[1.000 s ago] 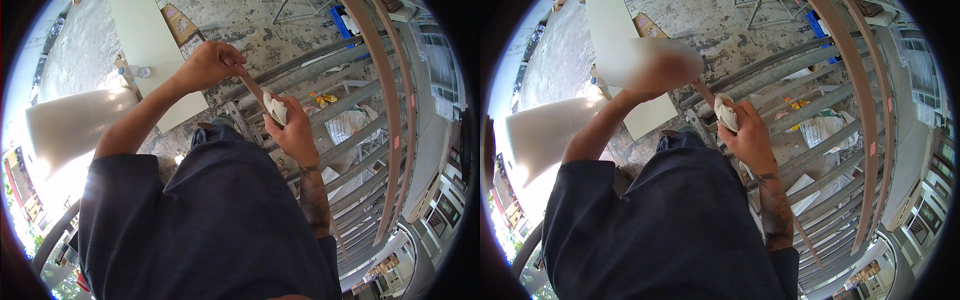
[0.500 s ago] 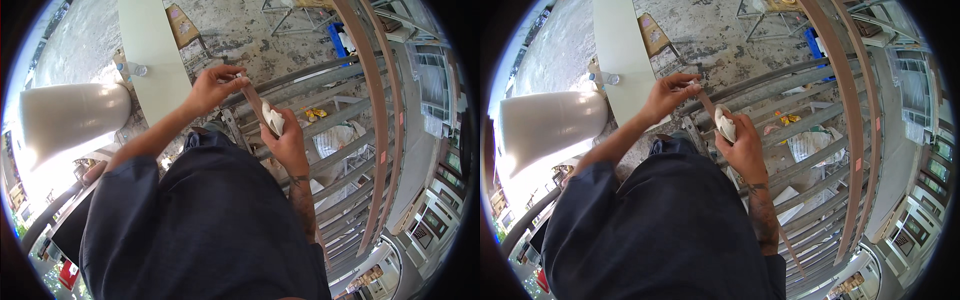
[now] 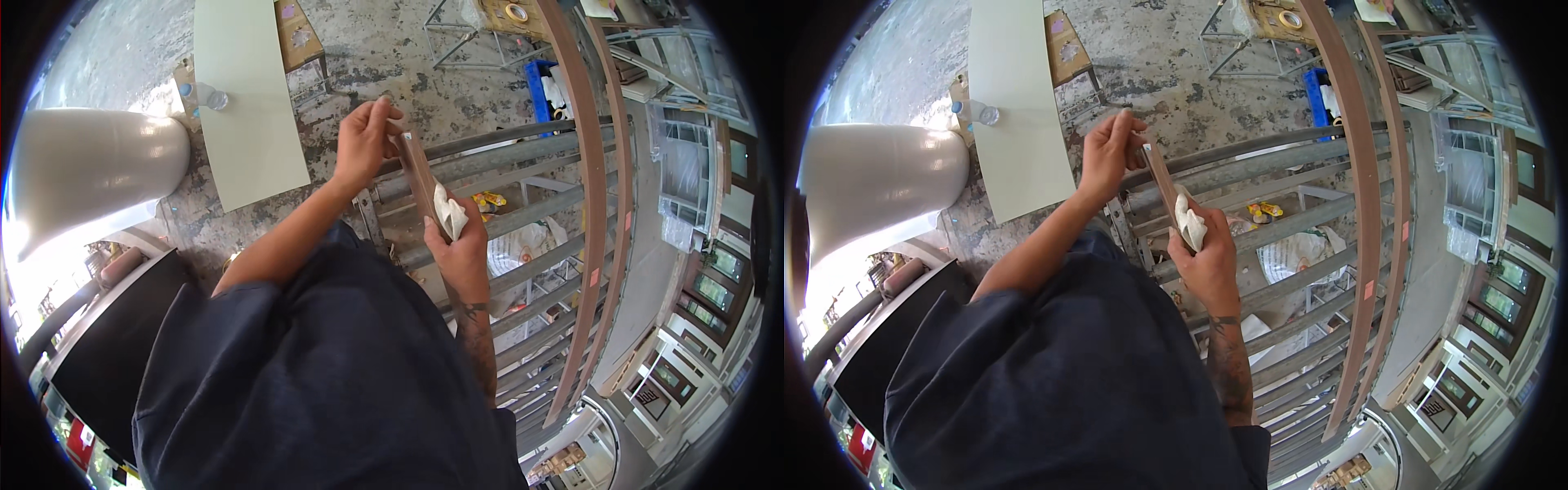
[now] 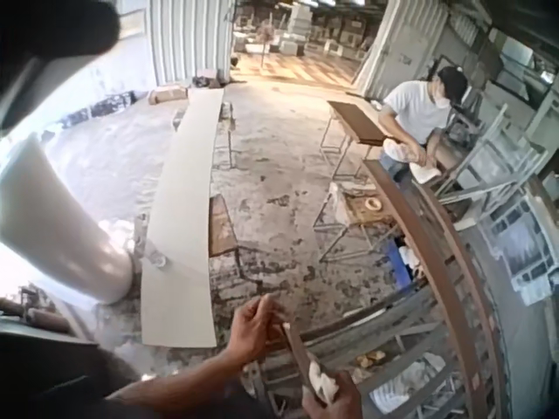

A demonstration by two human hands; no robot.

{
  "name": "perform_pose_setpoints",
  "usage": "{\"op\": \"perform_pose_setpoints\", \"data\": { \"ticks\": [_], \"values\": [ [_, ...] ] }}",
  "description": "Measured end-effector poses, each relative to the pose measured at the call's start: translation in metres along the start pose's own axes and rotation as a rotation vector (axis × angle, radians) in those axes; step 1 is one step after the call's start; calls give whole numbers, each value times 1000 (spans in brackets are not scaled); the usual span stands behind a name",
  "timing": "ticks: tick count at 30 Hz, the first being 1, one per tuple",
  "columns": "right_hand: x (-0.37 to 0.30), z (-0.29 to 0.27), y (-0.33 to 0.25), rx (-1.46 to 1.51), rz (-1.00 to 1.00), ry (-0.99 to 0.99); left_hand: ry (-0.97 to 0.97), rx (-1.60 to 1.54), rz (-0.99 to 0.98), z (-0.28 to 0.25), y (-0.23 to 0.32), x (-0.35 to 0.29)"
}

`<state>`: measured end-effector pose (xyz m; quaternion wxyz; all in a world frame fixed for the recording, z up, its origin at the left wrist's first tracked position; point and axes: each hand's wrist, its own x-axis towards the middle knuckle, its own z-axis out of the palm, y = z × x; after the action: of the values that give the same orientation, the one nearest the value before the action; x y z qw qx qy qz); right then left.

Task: Cleaning and wiping down long wood panels with a cloth and liquid in a workshop.

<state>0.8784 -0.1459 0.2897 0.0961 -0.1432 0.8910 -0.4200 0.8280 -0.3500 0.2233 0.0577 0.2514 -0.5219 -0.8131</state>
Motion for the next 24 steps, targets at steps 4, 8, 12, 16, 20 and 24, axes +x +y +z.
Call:
{"op": "perform_pose_setpoints", "data": {
  "ticks": [4,8,12,16,20,24],
  "values": [
    [1,0,2,-2,25,-19,-156,15,64,-14,2,-21],
    [2,-4,-2,6,42,-16,-274,99,-63,2,8,-48],
    [0,1,-1,63,62,-19,-241,79,-53,8,-7,-47],
    [0,0,-4,32,55,-18,-69,378,310,18,-18,-38],
    [-1,2,2,53,92,-16,-34,396,399,26,-14,-38],
    [0,1,-2,3,13,-27,-20,333,369,23,-12,-33]
  ]
}}
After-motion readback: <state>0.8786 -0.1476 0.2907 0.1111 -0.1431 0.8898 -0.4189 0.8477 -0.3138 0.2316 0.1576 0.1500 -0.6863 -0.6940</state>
